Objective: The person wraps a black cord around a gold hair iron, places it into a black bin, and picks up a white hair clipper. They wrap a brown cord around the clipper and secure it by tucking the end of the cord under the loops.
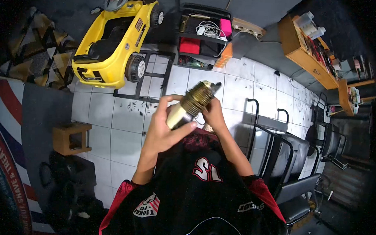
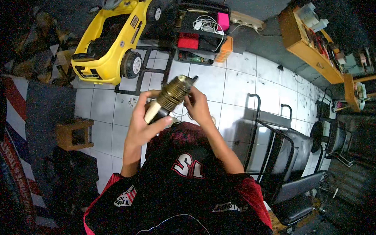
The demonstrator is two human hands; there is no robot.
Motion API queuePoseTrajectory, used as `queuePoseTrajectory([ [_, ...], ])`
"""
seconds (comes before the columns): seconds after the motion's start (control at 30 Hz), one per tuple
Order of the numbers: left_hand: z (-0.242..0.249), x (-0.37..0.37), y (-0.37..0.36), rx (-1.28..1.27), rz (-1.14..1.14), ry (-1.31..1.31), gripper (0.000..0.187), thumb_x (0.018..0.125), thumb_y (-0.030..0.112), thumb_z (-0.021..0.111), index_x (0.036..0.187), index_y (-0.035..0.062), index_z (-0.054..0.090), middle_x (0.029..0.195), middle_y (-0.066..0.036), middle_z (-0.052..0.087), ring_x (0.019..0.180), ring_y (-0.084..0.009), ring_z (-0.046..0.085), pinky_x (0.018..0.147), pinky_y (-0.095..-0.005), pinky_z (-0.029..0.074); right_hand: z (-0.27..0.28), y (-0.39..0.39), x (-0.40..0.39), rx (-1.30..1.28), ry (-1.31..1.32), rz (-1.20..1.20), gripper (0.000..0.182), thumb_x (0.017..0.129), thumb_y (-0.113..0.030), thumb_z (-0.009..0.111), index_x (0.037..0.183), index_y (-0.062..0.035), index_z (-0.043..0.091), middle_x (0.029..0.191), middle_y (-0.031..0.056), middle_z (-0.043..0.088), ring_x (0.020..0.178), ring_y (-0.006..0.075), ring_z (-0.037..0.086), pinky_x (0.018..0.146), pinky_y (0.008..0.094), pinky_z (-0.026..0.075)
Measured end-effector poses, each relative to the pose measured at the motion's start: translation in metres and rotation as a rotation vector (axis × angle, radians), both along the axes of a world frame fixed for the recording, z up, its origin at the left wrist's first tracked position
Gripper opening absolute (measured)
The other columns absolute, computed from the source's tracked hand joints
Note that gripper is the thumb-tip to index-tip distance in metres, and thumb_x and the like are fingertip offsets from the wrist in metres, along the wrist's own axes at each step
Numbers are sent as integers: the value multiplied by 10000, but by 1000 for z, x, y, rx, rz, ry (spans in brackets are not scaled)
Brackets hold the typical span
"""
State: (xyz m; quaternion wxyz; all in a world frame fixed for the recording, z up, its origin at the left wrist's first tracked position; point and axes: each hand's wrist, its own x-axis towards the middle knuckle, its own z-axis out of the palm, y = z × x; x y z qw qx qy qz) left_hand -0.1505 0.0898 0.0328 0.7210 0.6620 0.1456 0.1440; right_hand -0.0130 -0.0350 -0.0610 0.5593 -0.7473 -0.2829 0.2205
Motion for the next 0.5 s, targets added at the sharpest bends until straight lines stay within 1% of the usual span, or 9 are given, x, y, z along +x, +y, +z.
queuePoseTrajectory([
  [0.07, -4, -5, 0, 201, 1, -1, 580, 750, 129, 795, 1190, -15, 445, 922, -100, 645, 833, -124, 604, 749, -271, 489, -42, 10, 7, 136, -260, 94, 179, 835, 38, 591, 1011, 14, 574, 801, 115, 657, 735, 192, 619, 703, 332, 501],
  [0.1, -4, -8, 3, 217, -17, 1, 567, 751, 130, 795, 1177, -16, 451, 926, -105, 648, 840, -130, 610, 751, -276, 493, -33, 17, 4, 164, -62, 108, 253, 781, 77, 586, 1027, 16, 581, 901, 149, 665, 861, 234, 635, 792, 361, 496],
  [0.2, -4, -17, 14, 241, -1, -30, 549, 752, 136, 798, 1159, -16, 463, 941, -112, 653, 859, -141, 622, 761, -283, 500, -41, 22, -9, 238, -16, 102, 219, 797, 68, 584, 1011, 20, 587, 944, 149, 661, 893, 222, 635, 793, 345, 496],
  [0.23, -5, -19, 18, 246, 16, -46, 546, 751, 137, 799, 1156, -16, 466, 947, -113, 654, 865, -143, 625, 765, -284, 501, -16, 21, -21, 173, -19, 67, 152, 853, 19, 597, 1005, 25, 601, 953, 147, 657, 891, 217, 632, 777, 337, 496],
  [0.33, -7, -25, 36, 177, 72, -17, 530, 750, 52, 785, 1176, -22, 477, 1053, -74, 597, 964, -106, 563, 851, -259, 464, -8, 15, -31, -79, -43, 156, 140, 918, -54, 588, 1031, 25, 609, 929, 145, 658, 864, 210, 636, 755, 335, 496],
  [0.37, -8, -27, 41, 232, 133, 2, 547, 741, 47, 790, 1190, -21, 484, 1055, -70, 598, 961, -107, 565, 843, -256, 469, -8, 9, -35, -86, -29, 184, 163, 958, -115, 562, 1027, 22, 618, 898, 144, 656, 804, 223, 636, 732, 336, 497],
  [0.4, -11, -28, 46, 173, 151, -28, 573, 746, 49, 785, 1223, -25, 477, 1062, -69, 604, 951, -108, 570, 834, -255, 475, -7, 4, -41, -118, -35, 183, 159, 960, -106, 550, 1031, 21, 615, 894, 143, 657, 787, 229, 635, 724, 338, 498],
  [0.47, -8, -30, 56, 214, 251, 8, 557, 752, 104, 791, 1207, -21, 497, 990, -104, 664, 895, -122, 614, 794, -270, 502, -5, -4, -50, -178, -53, 178, 155, 963, -87, 526, 1040, 19, 609, 887, 143, 659, 753, 241, 632, 708, 340, 501],
  [0.5, -7, -32, 63, 235, 266, 26, 541, 754, 85, 783, 1213, -22, 516, 981, -79, 666, 884, -107, 604, 791, -260, 497, -12, -7, -53, -174, -139, 120, 142, 975, -59, 487, 1003, 30, 594, 823, 107, 634, 640, 158, 546, 616, 297, 468],
])
